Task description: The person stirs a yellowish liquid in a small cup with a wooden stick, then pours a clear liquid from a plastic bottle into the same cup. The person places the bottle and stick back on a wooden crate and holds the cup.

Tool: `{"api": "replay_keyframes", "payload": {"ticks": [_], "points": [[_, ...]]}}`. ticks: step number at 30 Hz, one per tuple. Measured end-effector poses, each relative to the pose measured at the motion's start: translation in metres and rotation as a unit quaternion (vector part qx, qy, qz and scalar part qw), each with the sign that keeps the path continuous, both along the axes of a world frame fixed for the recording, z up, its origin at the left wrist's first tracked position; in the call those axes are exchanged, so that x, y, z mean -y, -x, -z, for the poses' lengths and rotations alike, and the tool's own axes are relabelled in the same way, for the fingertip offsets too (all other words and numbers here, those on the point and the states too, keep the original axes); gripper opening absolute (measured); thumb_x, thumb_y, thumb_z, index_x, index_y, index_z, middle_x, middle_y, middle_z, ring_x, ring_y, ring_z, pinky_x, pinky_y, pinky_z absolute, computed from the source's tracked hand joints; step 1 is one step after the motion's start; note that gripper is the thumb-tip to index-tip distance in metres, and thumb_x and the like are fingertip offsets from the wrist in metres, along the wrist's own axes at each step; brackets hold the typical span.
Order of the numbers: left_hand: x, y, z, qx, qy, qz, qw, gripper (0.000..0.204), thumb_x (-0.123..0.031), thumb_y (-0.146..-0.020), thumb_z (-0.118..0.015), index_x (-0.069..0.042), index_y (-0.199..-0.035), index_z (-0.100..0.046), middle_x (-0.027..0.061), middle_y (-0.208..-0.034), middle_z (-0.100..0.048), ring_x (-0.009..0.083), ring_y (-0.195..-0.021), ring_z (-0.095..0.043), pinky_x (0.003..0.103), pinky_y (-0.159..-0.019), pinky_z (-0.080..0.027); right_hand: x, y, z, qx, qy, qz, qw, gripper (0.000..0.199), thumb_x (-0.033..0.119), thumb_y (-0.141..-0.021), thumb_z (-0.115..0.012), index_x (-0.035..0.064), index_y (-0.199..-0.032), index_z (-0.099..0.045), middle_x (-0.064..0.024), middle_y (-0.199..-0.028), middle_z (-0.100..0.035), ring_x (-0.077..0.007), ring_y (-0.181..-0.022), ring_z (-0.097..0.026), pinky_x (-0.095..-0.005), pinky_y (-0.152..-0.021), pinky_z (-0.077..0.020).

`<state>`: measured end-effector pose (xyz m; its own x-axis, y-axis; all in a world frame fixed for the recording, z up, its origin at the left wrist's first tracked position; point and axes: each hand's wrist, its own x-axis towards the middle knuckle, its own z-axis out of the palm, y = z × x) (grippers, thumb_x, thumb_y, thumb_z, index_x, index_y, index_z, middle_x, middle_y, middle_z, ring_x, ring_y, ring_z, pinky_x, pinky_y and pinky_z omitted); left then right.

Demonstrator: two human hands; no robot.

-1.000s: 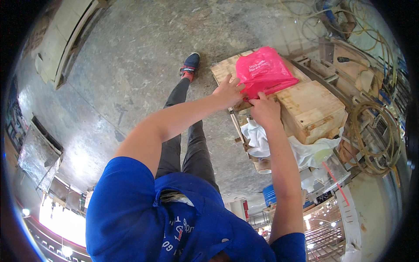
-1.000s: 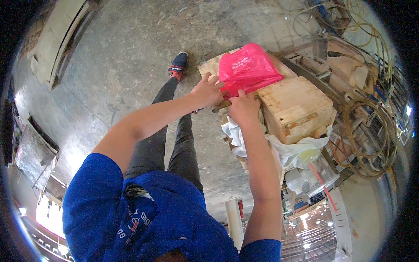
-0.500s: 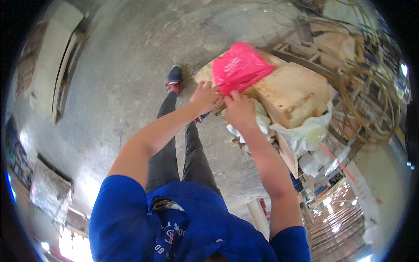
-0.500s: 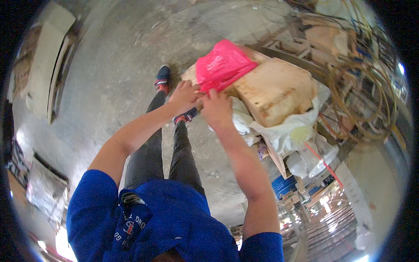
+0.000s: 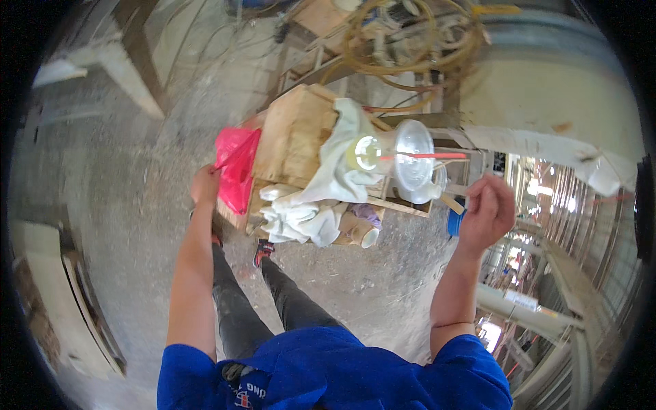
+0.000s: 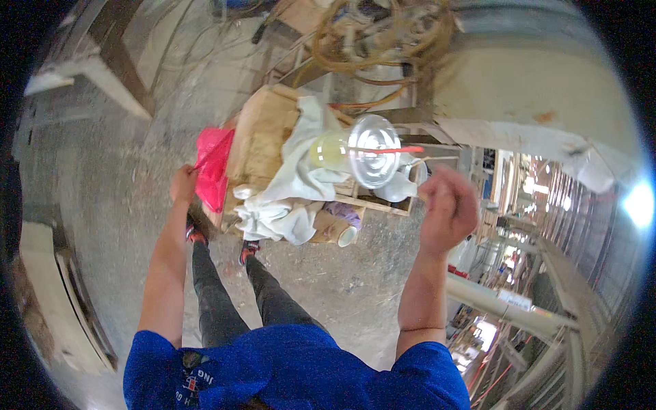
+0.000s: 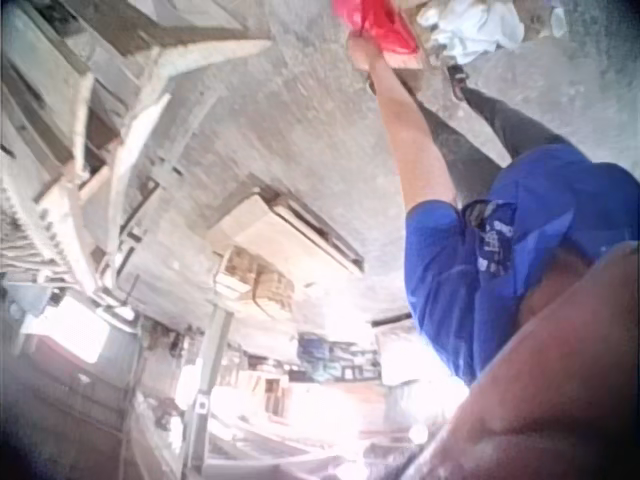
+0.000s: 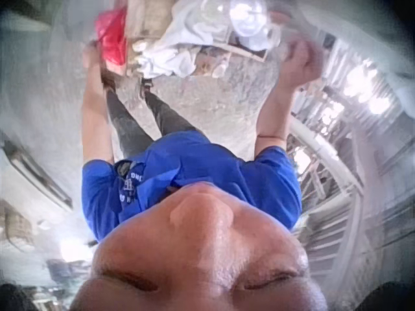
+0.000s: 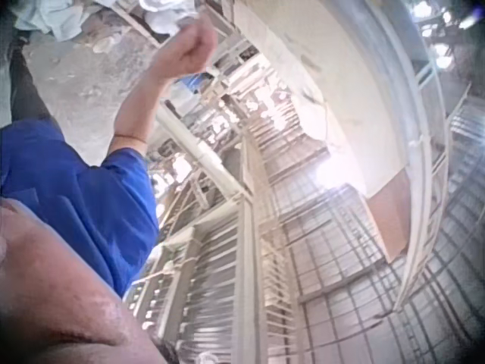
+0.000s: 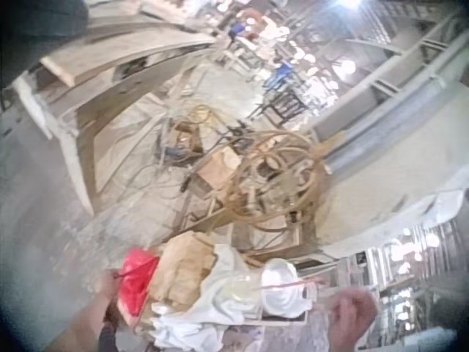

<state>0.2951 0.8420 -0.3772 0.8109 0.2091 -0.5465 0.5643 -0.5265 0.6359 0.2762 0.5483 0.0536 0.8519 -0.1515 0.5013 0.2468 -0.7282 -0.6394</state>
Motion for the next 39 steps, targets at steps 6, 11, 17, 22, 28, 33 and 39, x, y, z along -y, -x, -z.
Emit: {"api": "replay_keyframes", "payload": {"ticks": [6, 11, 17, 22, 28, 33, 39], "points": [[0.005, -0.009, -0.008, -0.009, -0.079, 0.088, 0.993, 0.026, -0.031, -0.076, -0.058, -0.011, -0.089, -0.065, 0.0143, -0.089, -0.065, 0.0349, -0.086, -0.062, 0.045, -0.070, -0.048, 0.121, -0.019, 0.018, -0.070, 0.085, 0.150, 0.983, 0.016, 0.007, -0.085, -0.053, 0.0027, -0.095, -0.064, -0.0064, -0.073, -0.062, -0.0117, -0.064, -0.054, -0.0248, -0.059, -0.0448], [0.001, -0.005, -0.005, 0.040, -0.079, 0.077, 0.993, 0.026, -0.032, -0.074, -0.060, -0.009, -0.084, -0.067, 0.0153, -0.081, -0.066, 0.0342, -0.079, -0.063, 0.044, -0.068, -0.048, 0.131, -0.067, 0.059, -0.305, 0.353, 0.122, 0.876, 0.021, 0.020, -0.081, -0.059, 0.0060, -0.094, -0.065, -0.0134, -0.093, -0.065, -0.0282, -0.081, -0.064, -0.0385, -0.071, -0.0499], [-0.029, -0.011, 0.000, -0.004, -0.125, 0.084, 0.989, 0.031, -0.035, -0.078, -0.059, -0.013, -0.098, -0.066, 0.0143, -0.097, -0.065, 0.0334, -0.089, -0.063, 0.045, -0.075, -0.049, 0.148, -0.145, 0.117, -0.606, 0.427, 0.061, 0.668, 0.056, 0.049, -0.081, -0.053, 0.0090, -0.121, -0.055, -0.0147, -0.125, -0.054, -0.0296, -0.114, -0.053, -0.0446, -0.092, -0.0436], [0.016, -0.024, -0.022, 0.006, -0.116, 0.129, 0.985, 0.026, -0.035, -0.078, -0.059, -0.021, -0.099, -0.066, 0.0102, -0.098, -0.066, 0.0317, -0.093, -0.062, 0.042, -0.079, -0.049, 0.249, -0.128, 0.141, -0.595, 0.430, 0.063, 0.676, 0.043, 0.040, -0.077, -0.058, 0.0142, -0.111, -0.062, -0.0121, -0.118, -0.059, -0.0315, -0.109, -0.056, -0.0389, -0.090, -0.0450], [0.013, -0.021, -0.020, 0.111, -0.126, 0.161, 0.973, 0.037, -0.044, -0.078, -0.061, -0.017, -0.104, -0.064, 0.0076, -0.106, -0.062, 0.0304, -0.099, -0.058, 0.042, -0.083, -0.047, 0.208, -0.141, 0.143, -0.581, 0.455, 0.068, 0.672, 0.041, 0.038, -0.077, -0.058, 0.0142, -0.110, -0.063, -0.0136, -0.117, -0.059, -0.0313, -0.108, -0.057, -0.0405, -0.090, -0.0458], [0.041, -0.031, -0.029, 0.148, -0.170, 0.132, 0.965, 0.034, -0.042, -0.080, -0.060, -0.018, -0.104, -0.065, 0.0051, -0.105, -0.062, 0.0285, -0.100, -0.056, 0.045, -0.086, -0.043, 0.189, -0.130, 0.120, -0.551, 0.508, 0.071, 0.658, 0.044, 0.037, -0.077, -0.059, 0.0154, -0.116, -0.059, -0.0123, -0.121, -0.056, -0.0289, -0.112, -0.054, -0.0392, -0.092, -0.0453], [0.022, -0.053, -0.029, 0.106, -0.233, 0.205, 0.945, 0.024, -0.035, -0.084, -0.055, -0.018, -0.094, -0.069, 0.0029, -0.104, -0.062, 0.0257, -0.102, -0.054, 0.046, -0.085, -0.041, 0.163, -0.131, 0.115, -0.524, 0.556, 0.039, 0.644, 0.032, 0.035, -0.082, -0.051, 0.0230, -0.109, -0.063, -0.0092, -0.108, -0.063, -0.0312, -0.103, -0.059, -0.0396, -0.084, -0.0485]]}}
